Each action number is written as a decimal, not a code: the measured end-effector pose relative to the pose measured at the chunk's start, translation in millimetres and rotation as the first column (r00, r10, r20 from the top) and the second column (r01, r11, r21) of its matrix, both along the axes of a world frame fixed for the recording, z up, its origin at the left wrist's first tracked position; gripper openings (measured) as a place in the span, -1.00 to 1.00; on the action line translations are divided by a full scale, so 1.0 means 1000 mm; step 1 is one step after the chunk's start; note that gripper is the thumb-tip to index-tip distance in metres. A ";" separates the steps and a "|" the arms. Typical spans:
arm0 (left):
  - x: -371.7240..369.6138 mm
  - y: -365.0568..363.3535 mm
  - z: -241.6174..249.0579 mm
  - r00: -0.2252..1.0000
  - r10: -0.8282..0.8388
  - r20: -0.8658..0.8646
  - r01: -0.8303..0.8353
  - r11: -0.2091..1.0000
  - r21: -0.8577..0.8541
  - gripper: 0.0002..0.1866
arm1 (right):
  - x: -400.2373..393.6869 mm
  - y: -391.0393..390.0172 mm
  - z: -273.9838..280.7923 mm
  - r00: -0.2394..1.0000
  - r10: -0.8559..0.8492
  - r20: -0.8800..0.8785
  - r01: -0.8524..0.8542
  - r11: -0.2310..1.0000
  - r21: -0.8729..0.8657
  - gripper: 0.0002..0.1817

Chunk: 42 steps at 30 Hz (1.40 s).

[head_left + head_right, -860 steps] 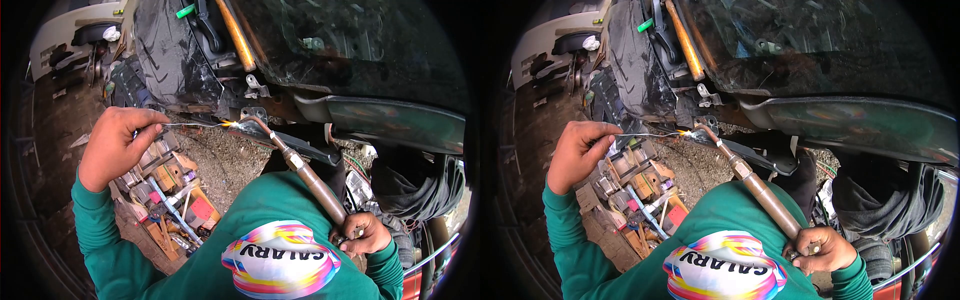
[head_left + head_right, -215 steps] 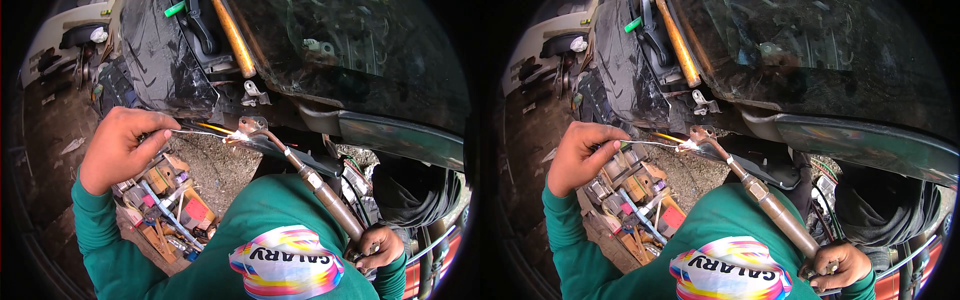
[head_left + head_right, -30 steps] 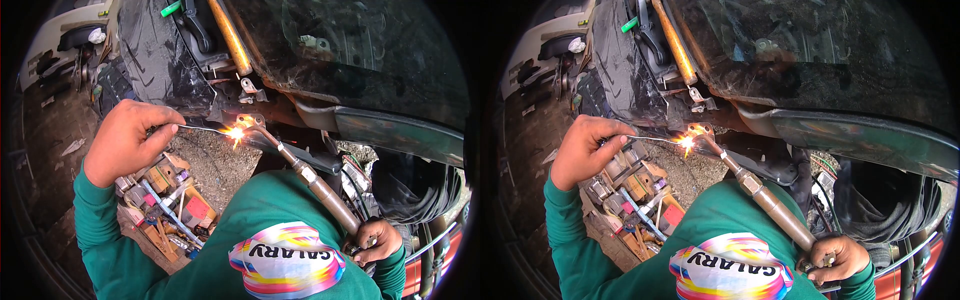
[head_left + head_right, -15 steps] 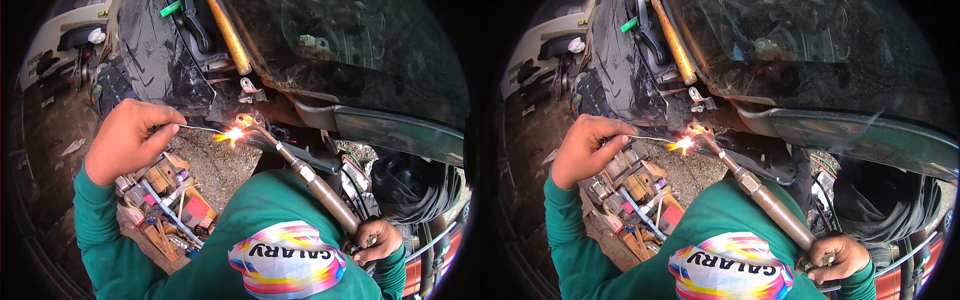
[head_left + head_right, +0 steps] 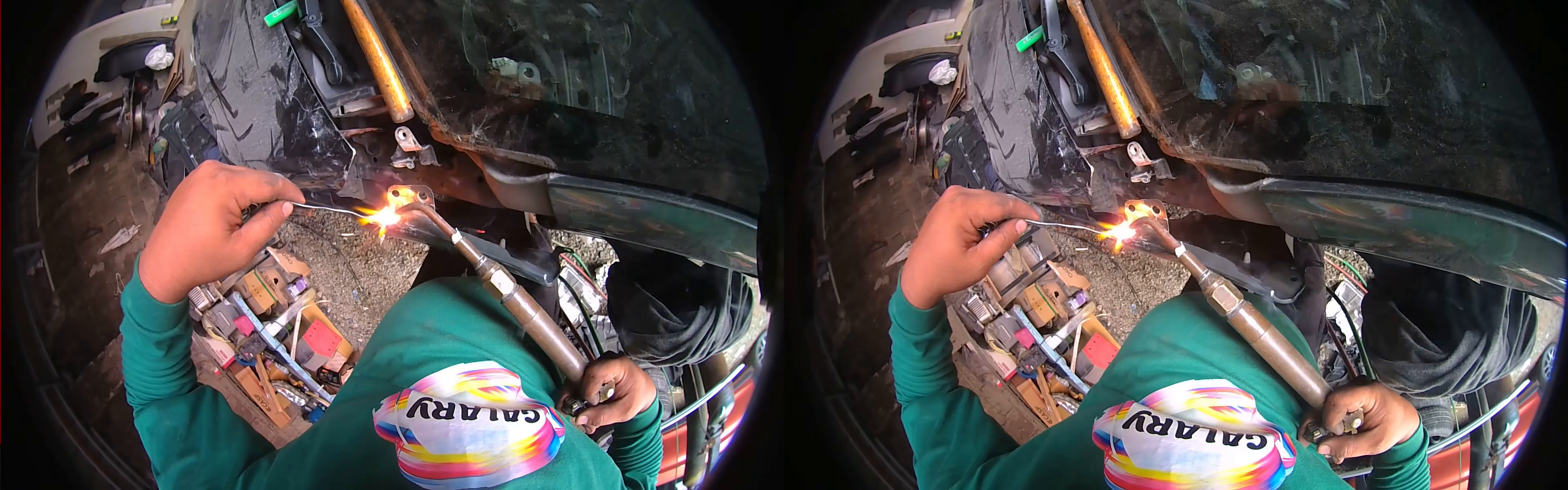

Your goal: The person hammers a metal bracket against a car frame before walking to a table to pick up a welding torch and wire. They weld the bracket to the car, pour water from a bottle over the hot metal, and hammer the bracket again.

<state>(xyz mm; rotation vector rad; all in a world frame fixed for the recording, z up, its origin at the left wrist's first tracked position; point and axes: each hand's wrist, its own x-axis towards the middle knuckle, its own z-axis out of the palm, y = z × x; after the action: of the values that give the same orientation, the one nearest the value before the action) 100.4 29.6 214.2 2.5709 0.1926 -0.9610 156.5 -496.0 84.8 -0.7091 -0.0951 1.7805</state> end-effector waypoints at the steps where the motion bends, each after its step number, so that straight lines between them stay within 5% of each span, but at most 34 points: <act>1: -0.001 0.000 -0.001 1.000 -0.022 0.015 0.022 1.000 -0.006 -0.82 | -0.001 -0.002 -0.001 1.000 0.014 0.004 -0.014 1.000 -0.009 -0.65; 20: -0.002 0.000 0.007 0.999 0.035 0.025 -0.035 0.999 -0.004 -0.83 | 0.002 0.005 0.003 0.997 -0.001 0.072 0.002 1.000 -0.010 -0.67; 27: -0.015 0.007 0.041 0.963 0.247 0.110 -0.260 0.958 0.120 -0.83 | 0.006 0.003 0.007 0.973 0.075 0.218 -0.084 0.996 0.032 -0.65; 29: -0.033 0.010 0.057 0.930 0.298 0.213 -0.333 0.931 0.152 -0.83 | 0.003 0.015 0.021 0.956 -0.230 0.185 0.221 0.973 0.069 -0.64; 33: -0.090 0.006 0.092 0.792 0.506 0.342 -0.583 0.794 0.172 -0.81 | 0.013 0.034 0.029 0.937 -0.302 0.175 0.253 0.933 0.255 -0.63; 37: -0.173 0.007 0.108 0.710 0.539 0.453 -0.670 0.715 0.198 -0.80 | 0.018 0.044 0.043 0.937 -0.235 0.258 0.151 0.939 0.307 -0.65; 42: -0.316 0.032 0.089 0.531 0.691 0.490 -0.840 0.506 0.197 -0.79 | -0.005 0.055 0.076 0.920 -0.192 0.342 0.076 0.943 0.325 -0.74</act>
<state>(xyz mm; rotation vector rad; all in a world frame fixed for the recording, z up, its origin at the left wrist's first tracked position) -215.7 61.9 303.6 2.4551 1.4719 -0.0779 151.6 -441.4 161.0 -0.7956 -0.5540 1.4379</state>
